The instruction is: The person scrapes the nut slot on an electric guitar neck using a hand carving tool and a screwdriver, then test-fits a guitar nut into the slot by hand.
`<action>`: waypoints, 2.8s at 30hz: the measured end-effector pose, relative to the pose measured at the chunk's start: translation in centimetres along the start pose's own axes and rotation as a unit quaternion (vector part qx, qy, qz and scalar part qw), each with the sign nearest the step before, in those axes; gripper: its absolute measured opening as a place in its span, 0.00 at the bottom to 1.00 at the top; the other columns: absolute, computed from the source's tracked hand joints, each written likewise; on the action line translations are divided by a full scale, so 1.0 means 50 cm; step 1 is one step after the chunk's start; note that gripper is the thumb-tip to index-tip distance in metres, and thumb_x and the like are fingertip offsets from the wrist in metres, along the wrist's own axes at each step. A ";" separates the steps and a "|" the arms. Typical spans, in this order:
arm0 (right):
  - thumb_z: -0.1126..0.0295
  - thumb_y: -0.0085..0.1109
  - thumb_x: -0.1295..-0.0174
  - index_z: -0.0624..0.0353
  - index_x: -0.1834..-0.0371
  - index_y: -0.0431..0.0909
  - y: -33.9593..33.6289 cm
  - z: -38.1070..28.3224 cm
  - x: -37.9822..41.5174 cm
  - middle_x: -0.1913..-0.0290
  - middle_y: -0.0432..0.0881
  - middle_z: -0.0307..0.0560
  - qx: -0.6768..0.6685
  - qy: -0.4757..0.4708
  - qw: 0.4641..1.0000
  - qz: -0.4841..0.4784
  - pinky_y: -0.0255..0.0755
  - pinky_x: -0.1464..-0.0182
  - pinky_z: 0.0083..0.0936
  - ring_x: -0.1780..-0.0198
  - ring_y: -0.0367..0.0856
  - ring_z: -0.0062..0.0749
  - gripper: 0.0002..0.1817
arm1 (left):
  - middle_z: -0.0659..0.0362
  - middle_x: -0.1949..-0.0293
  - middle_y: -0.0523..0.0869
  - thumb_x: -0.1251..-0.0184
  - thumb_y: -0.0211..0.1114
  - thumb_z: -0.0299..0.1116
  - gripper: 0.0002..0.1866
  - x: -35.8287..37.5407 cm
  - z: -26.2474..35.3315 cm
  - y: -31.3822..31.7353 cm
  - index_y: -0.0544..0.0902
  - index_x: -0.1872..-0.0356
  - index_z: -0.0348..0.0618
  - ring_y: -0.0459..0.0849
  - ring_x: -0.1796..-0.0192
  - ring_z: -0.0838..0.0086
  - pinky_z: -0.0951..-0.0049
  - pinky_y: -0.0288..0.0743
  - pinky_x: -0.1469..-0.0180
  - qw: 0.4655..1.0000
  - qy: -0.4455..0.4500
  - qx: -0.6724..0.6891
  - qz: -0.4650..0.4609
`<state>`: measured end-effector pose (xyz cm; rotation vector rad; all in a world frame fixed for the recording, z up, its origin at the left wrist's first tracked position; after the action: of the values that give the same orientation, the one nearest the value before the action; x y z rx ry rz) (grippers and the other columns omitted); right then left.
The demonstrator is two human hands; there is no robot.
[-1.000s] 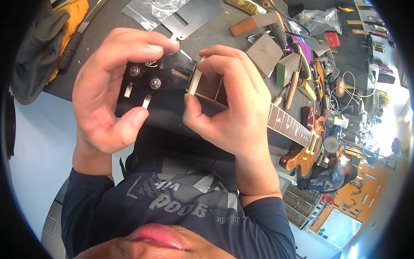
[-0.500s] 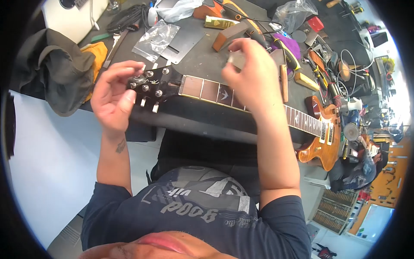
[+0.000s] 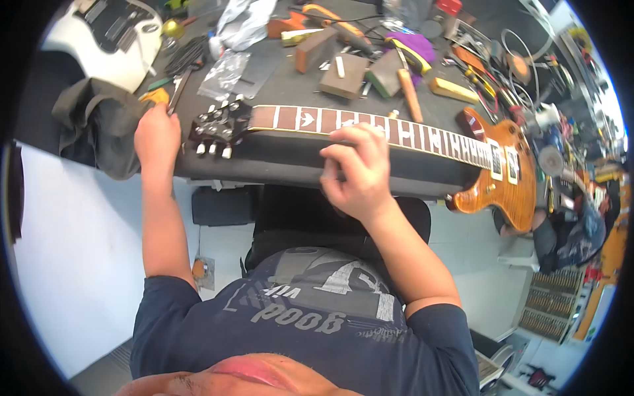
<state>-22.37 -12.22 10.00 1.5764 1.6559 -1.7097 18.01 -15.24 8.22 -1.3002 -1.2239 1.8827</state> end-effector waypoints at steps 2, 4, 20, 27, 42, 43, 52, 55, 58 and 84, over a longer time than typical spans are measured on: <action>0.84 0.73 0.49 0.55 0.54 0.89 0.003 0.008 0.030 0.42 0.90 0.49 -0.014 0.013 1.000 -0.005 0.81 0.33 0.50 0.36 0.86 0.57 0.19 | 0.42 0.51 0.97 0.23 0.73 0.32 0.11 -0.010 -0.002 0.015 0.91 0.47 0.38 0.97 0.45 0.41 0.40 0.90 0.43 0.999 0.005 -0.034 -0.012; 0.85 0.73 0.49 0.56 0.52 0.88 -0.012 0.007 0.038 0.44 0.90 0.49 -0.037 0.019 0.999 0.000 0.83 0.33 0.50 0.37 0.87 0.57 0.20 | 0.42 0.49 0.97 0.21 0.72 0.34 0.13 -0.020 -0.010 0.031 0.92 0.44 0.37 0.97 0.43 0.41 0.42 0.89 0.41 0.998 -0.001 -0.060 -0.036; 0.57 0.82 0.28 0.66 0.46 0.97 -0.070 0.475 -0.079 0.49 0.99 0.62 0.284 0.368 0.773 -0.432 0.90 0.38 0.51 0.45 0.99 0.58 0.20 | 0.53 0.34 0.90 0.17 0.75 0.28 0.17 0.135 0.007 0.029 0.88 0.33 0.33 0.85 0.63 0.76 0.71 0.85 0.57 0.911 0.000 0.371 0.181; 0.54 0.76 0.35 0.66 0.54 0.98 -0.145 0.514 -0.130 0.60 0.99 0.60 0.180 0.442 0.815 -0.330 0.91 0.41 0.49 0.53 1.00 0.55 0.23 | 0.51 0.32 0.87 0.18 0.73 0.26 0.17 0.139 0.010 0.037 0.86 0.35 0.33 0.85 0.64 0.76 0.71 0.85 0.59 0.918 -0.002 0.363 0.162; 0.61 0.75 0.29 0.60 0.29 0.90 0.032 0.343 -0.231 0.38 0.95 0.57 0.097 0.214 0.892 -0.387 0.87 0.30 0.51 0.34 0.94 0.55 0.27 | 0.52 0.38 0.91 0.24 0.72 0.25 0.16 0.141 0.024 0.030 0.88 0.39 0.35 0.84 0.63 0.67 0.62 0.84 0.50 0.935 -0.013 0.321 0.150; 0.61 0.76 0.29 0.59 0.27 0.89 0.059 0.315 -0.226 0.36 0.93 0.56 0.103 0.162 0.896 -0.402 0.87 0.29 0.49 0.33 0.94 0.53 0.28 | 0.53 0.38 0.91 0.25 0.72 0.25 0.16 0.141 0.024 0.030 0.88 0.39 0.35 0.84 0.64 0.67 0.62 0.84 0.50 0.938 -0.014 0.314 0.145; 0.61 0.79 0.28 0.60 0.34 0.89 0.092 0.216 -0.192 0.35 0.91 0.57 0.106 0.124 0.934 -0.316 0.82 0.25 0.49 0.29 0.88 0.57 0.23 | 0.55 0.44 0.92 0.25 0.72 0.24 0.13 0.143 0.031 0.024 0.88 0.43 0.36 0.88 0.64 0.67 0.62 0.85 0.53 0.931 -0.001 0.335 0.146; 0.60 0.80 0.28 0.60 0.35 0.88 0.048 0.126 -0.131 0.34 0.90 0.54 0.081 0.105 0.965 -0.225 0.77 0.25 0.52 0.27 0.84 0.56 0.23 | 0.55 0.45 0.93 0.25 0.72 0.24 0.12 0.141 0.032 0.022 0.89 0.44 0.37 0.88 0.63 0.66 0.62 0.85 0.53 0.931 -0.009 0.339 0.134; 0.58 0.82 0.31 0.60 0.35 0.88 0.008 0.079 -0.077 0.36 0.90 0.52 0.130 0.092 0.977 -0.140 0.75 0.26 0.53 0.29 0.86 0.54 0.26 | 0.55 0.46 0.93 0.24 0.71 0.24 0.11 0.140 0.037 0.021 0.89 0.45 0.37 0.89 0.62 0.65 0.61 0.85 0.52 0.937 -0.006 0.326 0.130; 0.60 0.83 0.49 0.53 0.35 0.90 -0.001 0.078 -0.018 0.38 0.93 0.43 0.173 0.049 0.982 -0.050 0.78 0.30 0.45 0.36 0.93 0.43 0.34 | 0.51 0.46 0.93 0.20 0.66 0.25 0.10 0.134 0.035 0.032 0.90 0.45 0.32 0.91 0.53 0.57 0.58 0.86 0.50 0.955 0.018 0.267 0.130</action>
<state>-23.96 -15.86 9.77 1.7787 1.5677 -2.0968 13.91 -11.13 4.14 -1.2193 -0.4750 2.1574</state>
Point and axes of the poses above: each hand's wrist, its own x-axis away from the middle knuckle, its own y-axis out of the palm, z = x × y, the point moved 10 cm from there along -x, towards the middle knuckle
